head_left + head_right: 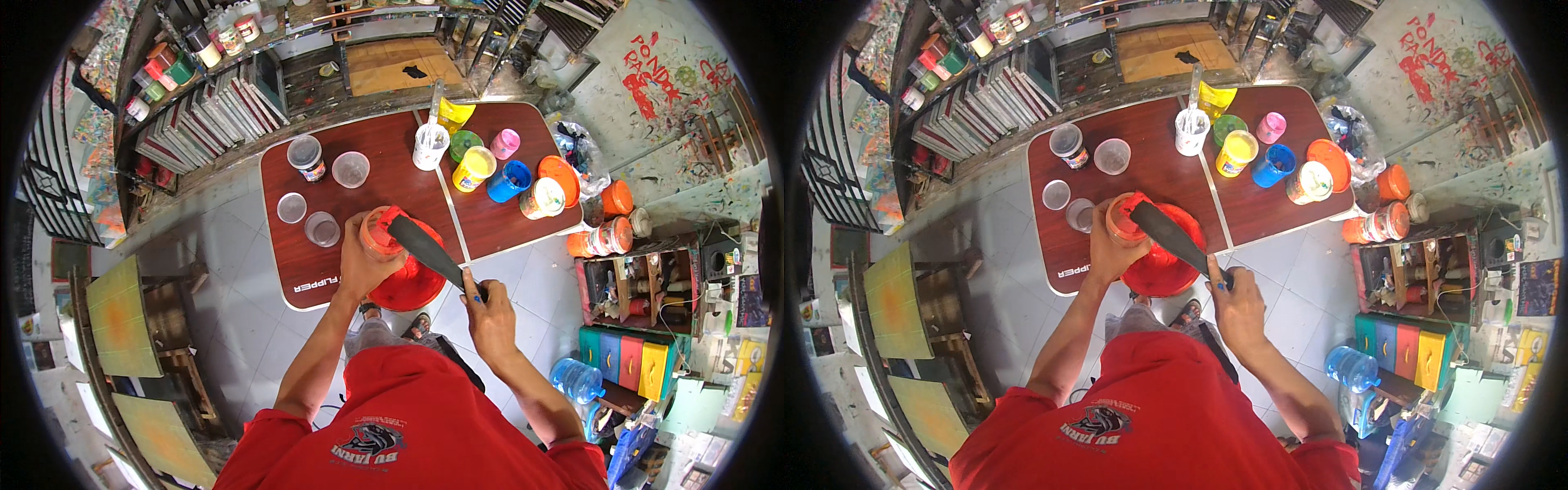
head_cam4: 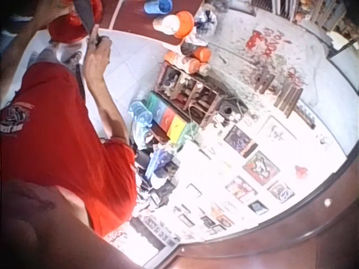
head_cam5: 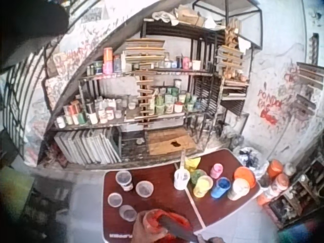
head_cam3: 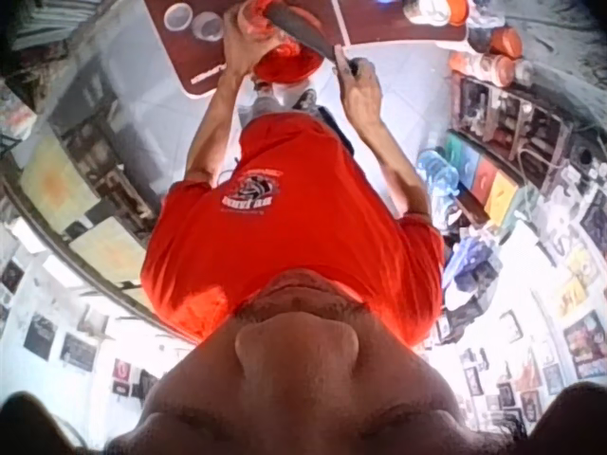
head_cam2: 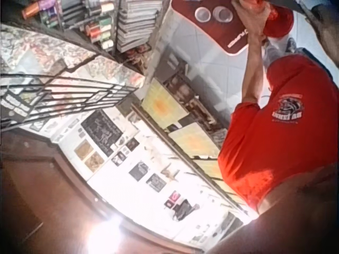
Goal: The person mixes red paint in a bucket using a spatula, periodically wiping the spatula on the edge of the bucket and another container to transfer or clear paint.
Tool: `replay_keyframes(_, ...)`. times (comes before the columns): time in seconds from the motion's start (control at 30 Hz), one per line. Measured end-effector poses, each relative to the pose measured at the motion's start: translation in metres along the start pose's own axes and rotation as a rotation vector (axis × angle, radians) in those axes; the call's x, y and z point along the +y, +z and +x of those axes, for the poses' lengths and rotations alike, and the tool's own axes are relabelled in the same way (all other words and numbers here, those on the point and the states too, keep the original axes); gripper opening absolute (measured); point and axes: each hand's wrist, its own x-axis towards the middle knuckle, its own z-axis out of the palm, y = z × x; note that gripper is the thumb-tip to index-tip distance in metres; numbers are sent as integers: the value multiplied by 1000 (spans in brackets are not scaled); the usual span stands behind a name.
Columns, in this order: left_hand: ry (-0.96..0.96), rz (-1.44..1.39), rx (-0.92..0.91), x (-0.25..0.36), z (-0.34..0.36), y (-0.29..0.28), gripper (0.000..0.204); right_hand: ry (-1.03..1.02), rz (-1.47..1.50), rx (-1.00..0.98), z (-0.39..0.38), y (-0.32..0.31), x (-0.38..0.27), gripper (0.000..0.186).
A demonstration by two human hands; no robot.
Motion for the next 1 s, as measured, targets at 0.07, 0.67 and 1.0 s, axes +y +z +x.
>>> replay_keyframes(0.07,-15,33,8,6,1,-3,86,14,73,-64,-6,6,-5,51)
replay_keyframes(0.67,-72,41,-64,-17,-8,-12,92,-324,-197,-376,13,-76,33,47)
replay_keyframes(1.0,-47,-14,-84,-20,-10,-12,92,-391,-308,-333,26,-111,34,42)
